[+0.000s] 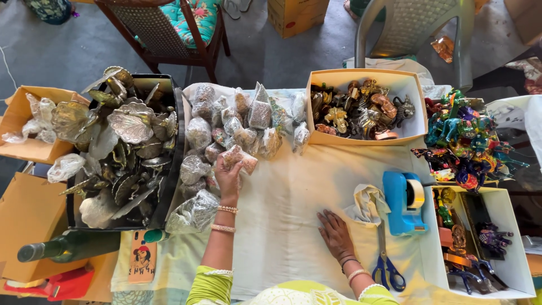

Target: The person wraps small decorative figurines in bubble wrap and secures them with tape. They handle each item individually, wrapping it carefully and placing the finished packages on the table.

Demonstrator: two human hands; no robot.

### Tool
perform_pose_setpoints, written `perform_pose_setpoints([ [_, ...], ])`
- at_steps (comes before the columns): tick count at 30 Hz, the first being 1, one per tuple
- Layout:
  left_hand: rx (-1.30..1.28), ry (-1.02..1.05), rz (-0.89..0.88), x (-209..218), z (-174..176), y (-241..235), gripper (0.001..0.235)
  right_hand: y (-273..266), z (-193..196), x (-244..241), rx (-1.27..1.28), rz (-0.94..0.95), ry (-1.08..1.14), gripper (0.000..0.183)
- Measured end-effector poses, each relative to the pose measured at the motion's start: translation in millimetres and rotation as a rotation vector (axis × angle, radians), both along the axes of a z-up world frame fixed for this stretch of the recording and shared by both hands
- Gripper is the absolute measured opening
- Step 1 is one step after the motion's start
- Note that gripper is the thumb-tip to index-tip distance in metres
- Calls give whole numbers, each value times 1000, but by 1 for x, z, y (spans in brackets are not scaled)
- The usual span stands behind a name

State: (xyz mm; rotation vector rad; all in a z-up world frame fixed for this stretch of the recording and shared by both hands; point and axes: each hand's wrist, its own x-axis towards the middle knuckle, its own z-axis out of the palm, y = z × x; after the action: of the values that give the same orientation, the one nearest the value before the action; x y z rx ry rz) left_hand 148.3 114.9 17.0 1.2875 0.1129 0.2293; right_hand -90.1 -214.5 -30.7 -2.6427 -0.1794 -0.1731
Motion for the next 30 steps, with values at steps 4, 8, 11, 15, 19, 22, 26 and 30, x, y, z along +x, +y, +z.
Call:
perform_pose_setpoints([
  [4,206,-28,-2,8,24,6,38,0,-1,0,12,-13,30,48],
  [8,189,46,-62,28,52,0,37,0,0,0,23,-15,40,48],
  [11,271,84,-67,55,75,-10,33,1,0,0,31,-15,40,48],
  [15,410,40,-26,100,90,-20,31,0,2,0,42,-19,54,48],
  [19,501,35,-57,147,71,-24,31,-1,2,1,55,-28,45,47],
  [22,639,87,-46,171,58,-29,38,0,1,1,57,-26,31,46],
  [26,824,90,-64,196,26,-37,43,0,2,1,47,-27,43,46],
  [30,774,147,-145,207,21,-44,48,0,5,1,52,-28,57,47],
])
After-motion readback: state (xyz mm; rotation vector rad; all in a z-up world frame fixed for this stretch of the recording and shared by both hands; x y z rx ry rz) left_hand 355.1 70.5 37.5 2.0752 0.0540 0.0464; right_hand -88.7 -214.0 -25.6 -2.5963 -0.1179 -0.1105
